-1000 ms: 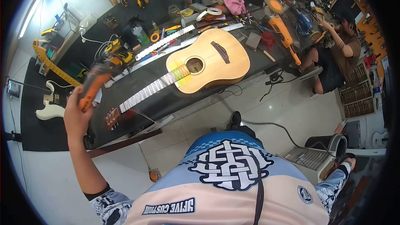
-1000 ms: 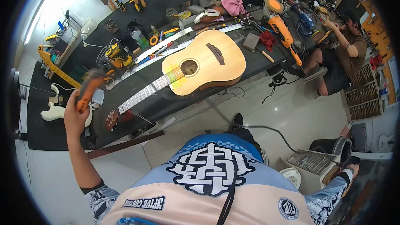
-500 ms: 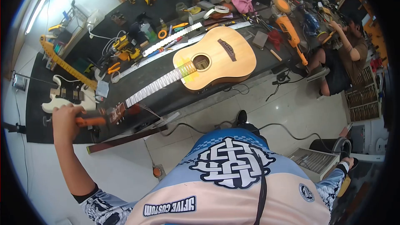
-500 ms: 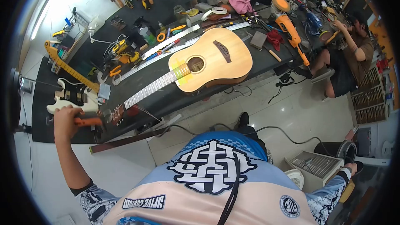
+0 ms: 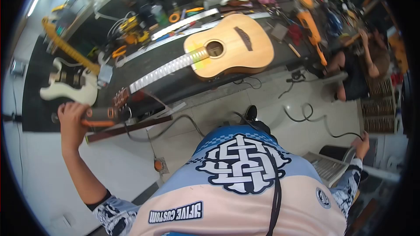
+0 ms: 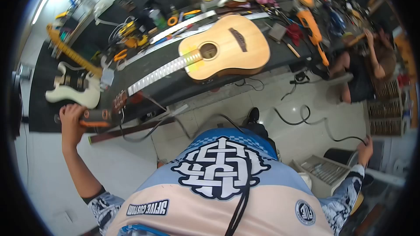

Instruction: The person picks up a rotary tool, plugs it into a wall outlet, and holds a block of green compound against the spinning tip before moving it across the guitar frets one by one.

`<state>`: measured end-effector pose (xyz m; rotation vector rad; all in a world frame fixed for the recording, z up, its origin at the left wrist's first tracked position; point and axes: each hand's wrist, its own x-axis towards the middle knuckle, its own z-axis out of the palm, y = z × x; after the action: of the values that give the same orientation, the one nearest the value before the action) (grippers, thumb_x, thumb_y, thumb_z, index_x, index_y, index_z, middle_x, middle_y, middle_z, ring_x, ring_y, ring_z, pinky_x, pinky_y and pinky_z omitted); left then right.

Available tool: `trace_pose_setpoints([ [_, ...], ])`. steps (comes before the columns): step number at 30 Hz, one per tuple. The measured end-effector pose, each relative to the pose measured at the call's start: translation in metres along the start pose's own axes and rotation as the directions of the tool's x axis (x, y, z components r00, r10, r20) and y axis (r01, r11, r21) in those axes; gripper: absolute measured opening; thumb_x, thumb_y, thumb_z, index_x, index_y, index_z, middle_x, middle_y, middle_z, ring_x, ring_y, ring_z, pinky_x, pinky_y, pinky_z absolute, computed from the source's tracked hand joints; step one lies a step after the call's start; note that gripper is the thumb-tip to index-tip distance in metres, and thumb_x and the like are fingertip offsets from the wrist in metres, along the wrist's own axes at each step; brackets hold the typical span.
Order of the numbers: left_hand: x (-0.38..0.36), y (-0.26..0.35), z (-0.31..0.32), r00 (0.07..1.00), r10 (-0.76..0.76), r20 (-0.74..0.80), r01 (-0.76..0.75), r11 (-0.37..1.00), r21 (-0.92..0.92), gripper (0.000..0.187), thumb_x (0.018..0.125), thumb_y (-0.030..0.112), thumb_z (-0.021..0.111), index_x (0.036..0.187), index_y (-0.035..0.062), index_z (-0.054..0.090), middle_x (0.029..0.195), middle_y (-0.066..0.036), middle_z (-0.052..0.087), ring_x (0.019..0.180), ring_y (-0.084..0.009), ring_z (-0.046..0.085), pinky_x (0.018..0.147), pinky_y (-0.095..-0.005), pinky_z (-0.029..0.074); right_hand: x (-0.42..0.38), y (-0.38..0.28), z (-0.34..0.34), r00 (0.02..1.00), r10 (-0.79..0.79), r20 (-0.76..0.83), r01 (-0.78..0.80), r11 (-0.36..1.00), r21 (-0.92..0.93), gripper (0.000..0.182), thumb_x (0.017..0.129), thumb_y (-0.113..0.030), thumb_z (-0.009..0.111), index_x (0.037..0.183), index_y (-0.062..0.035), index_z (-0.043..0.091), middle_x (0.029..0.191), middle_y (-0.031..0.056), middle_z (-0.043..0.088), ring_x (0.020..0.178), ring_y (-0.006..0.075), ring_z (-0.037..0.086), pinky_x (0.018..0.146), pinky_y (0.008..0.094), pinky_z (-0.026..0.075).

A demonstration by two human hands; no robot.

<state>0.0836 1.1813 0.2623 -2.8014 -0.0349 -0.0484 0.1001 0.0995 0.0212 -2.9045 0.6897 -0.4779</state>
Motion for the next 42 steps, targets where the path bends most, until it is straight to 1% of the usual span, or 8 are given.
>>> trace_pose_setpoints([
  [5, -0.027, -0.023, 0.014, 0.966, -0.157, -0.204, 0.182, 0.977, 0.108, 0.049, 0.064, -0.002, 0.069, 0.109, 0.0163, 0.062, 0.103, 0.0, 0.063, 0.107, -0.0246, 0.058, 0.102, -0.0447, 0.037, 0.023, -0.019, -0.048, 0.999, -0.039, -0.033, -0.002, 0.624, -0.782, 0.064, 0.093, -0.029, 0.057, 0.154, -0.0198, 0.038, 0.137, 0.0131, 0.06, 0.102, 0.0385, 0.068, 0.079, 0.0486, 0.056],
  [7, -0.038, -0.031, 0.027, 0.957, -0.186, -0.224, 0.217, 0.969, 0.121, 0.048, 0.066, -0.001, 0.069, 0.11, 0.0165, 0.062, 0.104, 0.0, 0.063, 0.108, -0.0238, 0.059, 0.1, -0.045, 0.038, 0.056, 0.037, -0.01, 0.971, 0.078, -0.228, -0.132, 0.963, -0.234, 0.057, 0.1, -0.032, 0.051, 0.153, -0.016, 0.04, 0.136, 0.0166, 0.06, 0.101, 0.0385, 0.068, 0.082, 0.0464, 0.056],
  [12, -0.065, -0.064, 0.055, 0.914, -0.347, -0.209, 0.336, 0.938, -0.087, 0.043, 0.067, 0.0, 0.07, 0.109, 0.0112, 0.067, 0.102, -0.006, 0.069, 0.099, -0.0332, 0.065, 0.087, -0.0421, 0.049, 0.095, 0.079, 0.034, 0.991, -0.129, 0.039, 0.11, 0.942, 0.315, 0.048, 0.105, -0.031, 0.048, 0.144, -0.0035, 0.05, 0.13, 0.0204, 0.063, 0.121, 0.0298, 0.06, 0.102, 0.0353, 0.046],
  [17, -0.109, -0.099, 0.092, 0.769, -0.637, 0.06, 0.587, 0.665, -0.461, 0.05, 0.077, -0.001, 0.065, 0.126, 0.0047, 0.06, 0.111, -0.012, 0.07, 0.102, -0.0236, 0.068, 0.09, -0.0301, 0.049, 0.069, -0.073, -0.021, 0.959, 0.056, 0.278, -0.169, 0.9, 0.402, 0.045, 0.103, -0.027, 0.056, 0.139, 0.0007, 0.056, 0.134, 0.015, 0.063, 0.119, 0.0192, 0.061, 0.1, 0.0308, 0.047],
  [23, -0.145, -0.131, 0.117, 0.705, -0.702, 0.099, 0.631, 0.556, -0.541, 0.05, 0.077, -0.001, 0.066, 0.125, 0.0027, 0.058, 0.109, -0.008, 0.069, 0.099, -0.0187, 0.065, 0.09, -0.0297, 0.048, 0.066, -0.127, -0.058, 0.953, -0.164, 0.256, -0.277, -0.125, 0.953, 0.049, 0.1, -0.009, 0.058, 0.146, 0.0007, 0.045, 0.134, 0.0152, 0.061, 0.128, 0.0252, 0.055, 0.115, 0.0406, 0.038],
  [34, -0.144, -0.109, 0.11, 0.629, -0.762, 0.154, 0.597, 0.346, -0.724, 0.056, 0.087, 0.007, 0.073, 0.135, -0.0002, 0.045, 0.11, -0.009, 0.067, 0.094, -0.0135, 0.061, 0.084, -0.0265, 0.047, 0.073, -0.128, -0.096, 0.703, 0.539, -0.463, 0.302, 0.363, 0.881, 0.023, 0.098, -0.011, 0.064, 0.117, 0.0015, 0.061, 0.112, 0.0136, 0.07, 0.098, 0.0226, 0.068, 0.087, 0.0297, 0.054],
  [38, -0.142, -0.091, 0.113, 0.689, -0.699, 0.192, 0.493, 0.258, -0.831, 0.056, 0.088, 0.007, 0.073, 0.136, 0.0008, 0.044, 0.109, -0.007, 0.067, 0.093, -0.0114, 0.061, 0.081, -0.0243, 0.046, 0.076, -0.085, -0.113, 0.647, 0.303, -0.699, -0.419, 0.908, 0.005, 0.025, 0.086, -0.003, 0.066, 0.11, 0.0021, 0.064, 0.103, 0.0125, 0.07, 0.088, 0.0227, 0.065, 0.081, 0.0316, 0.054],
  [42, -0.15, -0.087, 0.135, 0.696, -0.677, 0.238, 0.478, 0.189, -0.858, 0.056, 0.088, 0.006, 0.074, 0.135, 0.0012, 0.044, 0.108, -0.006, 0.066, 0.093, -0.0105, 0.061, 0.079, -0.0228, 0.046, 0.148, 0.066, -0.102, 0.896, 0.327, -0.301, -0.063, 0.763, 0.643, 0.024, 0.091, -0.003, 0.057, 0.113, 0.0064, 0.061, 0.099, 0.0146, 0.067, 0.094, 0.0249, 0.064, 0.089, 0.039, 0.052],
])
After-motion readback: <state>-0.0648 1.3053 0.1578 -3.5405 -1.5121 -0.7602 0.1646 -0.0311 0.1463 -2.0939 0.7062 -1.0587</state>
